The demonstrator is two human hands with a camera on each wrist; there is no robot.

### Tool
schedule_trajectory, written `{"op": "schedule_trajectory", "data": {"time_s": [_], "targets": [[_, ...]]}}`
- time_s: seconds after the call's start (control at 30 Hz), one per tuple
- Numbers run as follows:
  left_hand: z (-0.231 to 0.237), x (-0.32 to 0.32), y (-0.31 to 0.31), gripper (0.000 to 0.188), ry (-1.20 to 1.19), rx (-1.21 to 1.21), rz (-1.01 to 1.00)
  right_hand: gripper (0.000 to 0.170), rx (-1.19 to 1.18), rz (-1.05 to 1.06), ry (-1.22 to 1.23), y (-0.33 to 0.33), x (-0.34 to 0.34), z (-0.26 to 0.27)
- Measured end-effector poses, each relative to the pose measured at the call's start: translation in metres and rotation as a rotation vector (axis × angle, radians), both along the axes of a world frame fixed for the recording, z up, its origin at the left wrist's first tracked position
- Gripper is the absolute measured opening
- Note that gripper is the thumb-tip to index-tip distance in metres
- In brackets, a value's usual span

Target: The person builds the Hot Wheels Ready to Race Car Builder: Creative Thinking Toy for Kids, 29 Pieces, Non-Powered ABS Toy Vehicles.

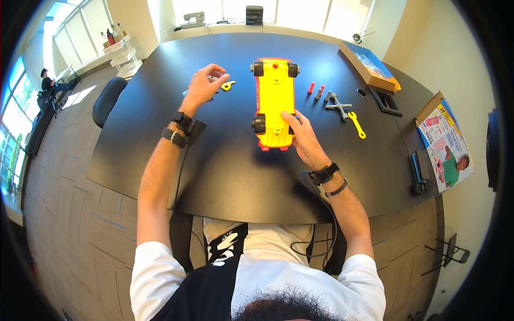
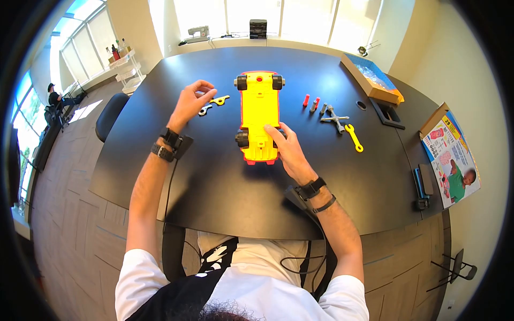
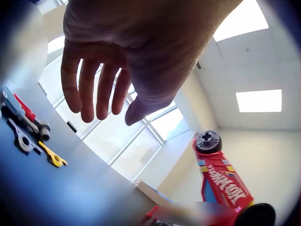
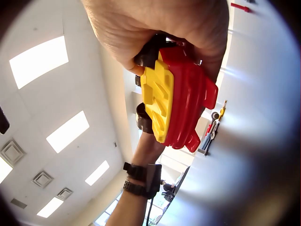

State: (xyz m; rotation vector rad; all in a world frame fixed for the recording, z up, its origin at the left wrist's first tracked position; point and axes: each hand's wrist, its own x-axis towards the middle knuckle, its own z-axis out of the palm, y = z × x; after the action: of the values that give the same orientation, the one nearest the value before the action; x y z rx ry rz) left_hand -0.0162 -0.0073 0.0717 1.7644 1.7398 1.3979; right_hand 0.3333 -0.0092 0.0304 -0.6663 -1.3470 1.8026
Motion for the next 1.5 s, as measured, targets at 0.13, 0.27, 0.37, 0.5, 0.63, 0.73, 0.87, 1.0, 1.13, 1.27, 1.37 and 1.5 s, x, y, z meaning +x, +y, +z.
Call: {"op": "schedule_trajectory", "data": {"time_s": [0.13, 0.27, 0.37, 0.5, 0.63, 0.73, 0.87, 1.0, 1.13, 1.27, 1.37, 1.5], "targets": [[-0.003, -0.031, -0.007, 0.024, 0.458, -0.150, 0.374, 0.058, -0.016, -0.012, -0.049, 0.000, 0.003, -0.007], [-0.050, -0.062, 0.014, 0.022, 0.641, -0.213, 0.289, 0.060, -0.021, 0.007, -0.069, -0.001, 0.003, -0.011], [-0.077, -0.058, 0.025, 0.023, 0.779, -0.224, 0.274, 0.060, -0.026, 0.008, -0.072, 0.000, 0.001, -0.013], [-0.102, -0.059, 0.047, 0.021, 0.962, -0.305, 0.341, 0.070, -0.025, 0.033, -0.045, 0.008, 0.000, -0.028], [-0.086, -0.046, 0.034, 0.018, 0.944, -0.357, 0.396, 0.079, -0.043, -0.011, -0.080, 0.004, 0.003, -0.028], [-0.070, -0.038, 0.018, 0.018, 0.843, -0.288, 0.345, 0.077, -0.028, 0.020, -0.079, 0.002, 0.005, -0.021], [-0.044, -0.024, 0.009, 0.022, 0.767, -0.100, 0.344, 0.073, -0.018, 0.020, -0.075, -0.001, 0.003, -0.017], [0.014, 0.011, -0.006, 0.027, 0.578, 0.202, 0.324, 0.066, -0.027, -0.019, -0.050, 0.001, -0.001, -0.023], [0.061, 0.057, -0.023, 0.025, 0.448, 0.493, 0.120, 0.061, -0.015, -0.017, -0.031, -0.002, -0.002, -0.022], [0.064, 0.090, -0.023, 0.021, 0.542, 0.488, -0.036, 0.058, 0.000, -0.024, -0.012, -0.006, -0.006, -0.020], [0.056, 0.101, -0.021, 0.020, 0.742, 0.443, -0.025, 0.058, 0.010, -0.029, -0.037, -0.009, -0.006, -0.020], [0.055, 0.104, -0.016, 0.020, 0.684, 0.411, -0.034, 0.059, 0.043, -0.051, -0.038, -0.016, -0.005, -0.017]]}}
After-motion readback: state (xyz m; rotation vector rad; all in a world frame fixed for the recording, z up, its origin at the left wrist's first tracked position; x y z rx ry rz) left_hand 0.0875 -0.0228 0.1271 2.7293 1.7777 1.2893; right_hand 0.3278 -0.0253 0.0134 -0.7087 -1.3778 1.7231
